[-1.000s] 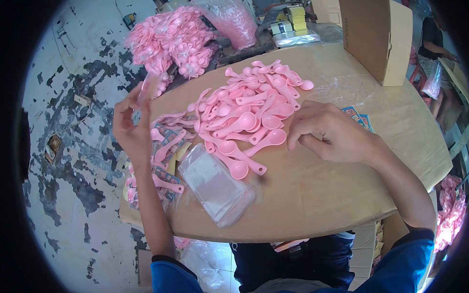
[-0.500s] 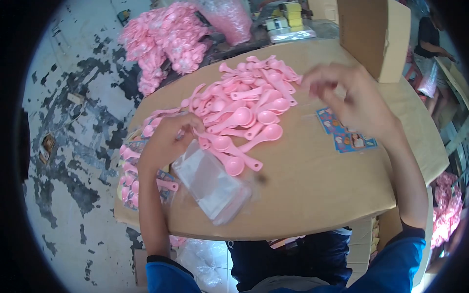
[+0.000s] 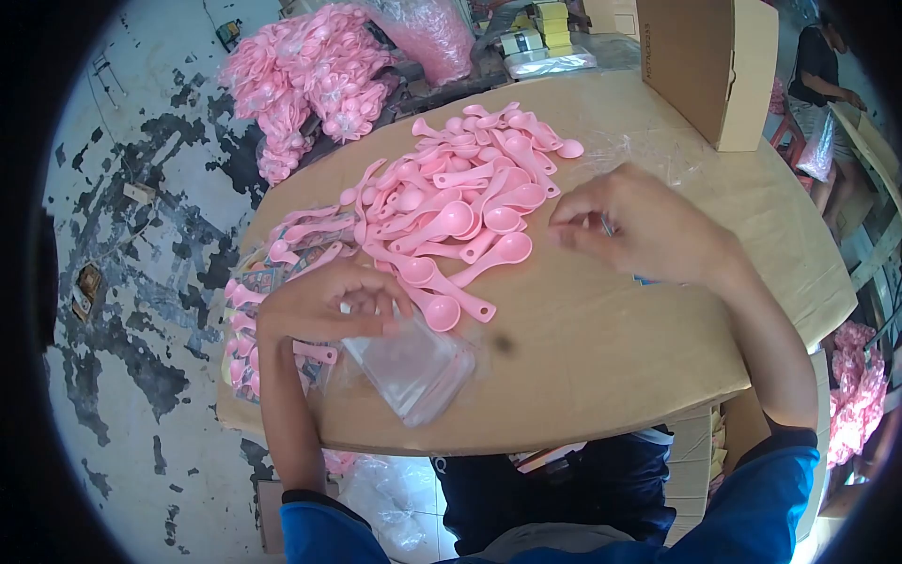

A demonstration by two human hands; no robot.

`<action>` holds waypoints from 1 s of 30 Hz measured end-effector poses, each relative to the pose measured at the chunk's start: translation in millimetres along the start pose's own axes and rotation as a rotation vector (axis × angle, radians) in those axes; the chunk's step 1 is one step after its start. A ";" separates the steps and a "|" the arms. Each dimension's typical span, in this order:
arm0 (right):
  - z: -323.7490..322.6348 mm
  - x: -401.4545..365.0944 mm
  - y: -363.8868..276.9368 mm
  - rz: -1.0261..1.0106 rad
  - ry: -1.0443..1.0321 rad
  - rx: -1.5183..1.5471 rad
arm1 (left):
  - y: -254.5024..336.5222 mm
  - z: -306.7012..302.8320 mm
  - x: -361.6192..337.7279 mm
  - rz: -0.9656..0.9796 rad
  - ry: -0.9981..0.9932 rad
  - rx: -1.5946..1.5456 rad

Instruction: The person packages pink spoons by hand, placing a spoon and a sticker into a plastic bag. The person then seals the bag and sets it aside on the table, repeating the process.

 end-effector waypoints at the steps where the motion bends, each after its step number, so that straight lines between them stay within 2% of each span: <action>1: 9.3 1.2 -3.1 0.008 -0.038 0.026 | -1.4 6.3 -1.4 -0.034 -0.100 -0.061; 4: 45.8 10.0 -13.7 -0.007 -0.165 0.042 | -9.2 16.1 -5.8 -0.090 -0.267 -0.107; 7: 65.0 19.4 -47.8 -0.088 -0.179 0.080 | -23.3 29.4 0.0 -0.177 -0.381 -0.171; 13: 94.1 36.8 -76.8 -0.019 -0.188 -0.082 | -25.4 30.4 -1.1 -0.092 -0.406 -0.325; 16: 98.3 43.7 -67.8 0.071 -0.298 0.083 | -26.1 25.9 -7.2 -0.079 -0.404 -0.376; 19: 97.0 47.1 -64.5 0.069 -0.346 0.087 | -27.4 29.4 -9.3 -0.080 -0.473 -0.363; 28: 68.0 44.3 -59.3 -0.012 -0.284 0.212 | -18.7 39.9 -9.5 -0.171 -0.553 -0.388; 30: 65.8 42.1 -57.1 -0.005 -0.333 0.285 | -2.0 41.5 -9.5 -0.025 -0.588 -0.427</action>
Point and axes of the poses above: each hand's wrist, its own x-axis towards the middle knuckle, its own z-axis out of the palm, y = z × x, the point moved 8 cm from there along x, towards the middle knuckle, and after that the axes turned 12 degrees about -y, right-handed, at the moved point
